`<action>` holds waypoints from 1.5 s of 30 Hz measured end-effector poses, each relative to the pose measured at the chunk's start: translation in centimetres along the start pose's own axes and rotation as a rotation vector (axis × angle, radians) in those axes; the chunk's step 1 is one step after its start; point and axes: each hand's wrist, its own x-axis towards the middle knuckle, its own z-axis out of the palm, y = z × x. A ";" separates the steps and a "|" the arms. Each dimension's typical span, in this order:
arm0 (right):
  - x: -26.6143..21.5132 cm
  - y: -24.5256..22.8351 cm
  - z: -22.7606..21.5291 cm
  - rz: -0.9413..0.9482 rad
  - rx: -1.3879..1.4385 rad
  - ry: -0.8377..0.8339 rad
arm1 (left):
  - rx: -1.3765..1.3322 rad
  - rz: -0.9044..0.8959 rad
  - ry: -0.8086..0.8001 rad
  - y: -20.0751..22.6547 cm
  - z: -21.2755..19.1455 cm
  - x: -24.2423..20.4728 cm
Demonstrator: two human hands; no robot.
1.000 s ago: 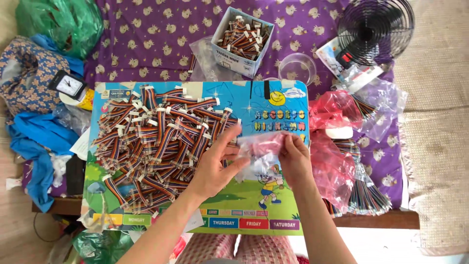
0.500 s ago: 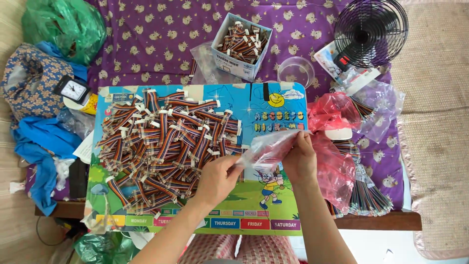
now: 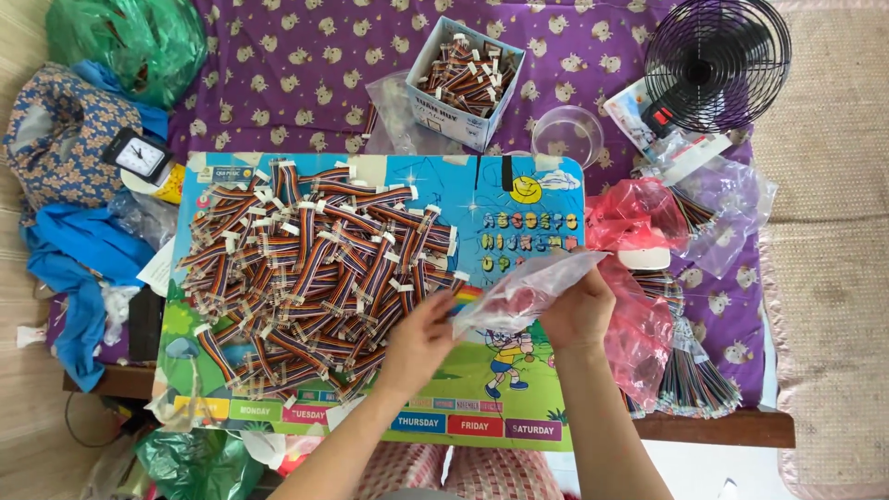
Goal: Sorting and bagging small wire ribbon cable assemblies on a work surface.
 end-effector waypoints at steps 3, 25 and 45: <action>0.6 0.0 -1.1 0.004 0.031 -0.067 | 0.123 0.041 0.020 2.1 0.1 -0.9; 0.4 -0.2 2.8 -0.004 -0.164 -0.199 | -0.027 0.273 0.091 1.8 1.0 -0.3; 1.9 -0.7 2.9 0.017 -0.213 -0.469 | -0.122 0.362 0.110 1.3 1.1 0.9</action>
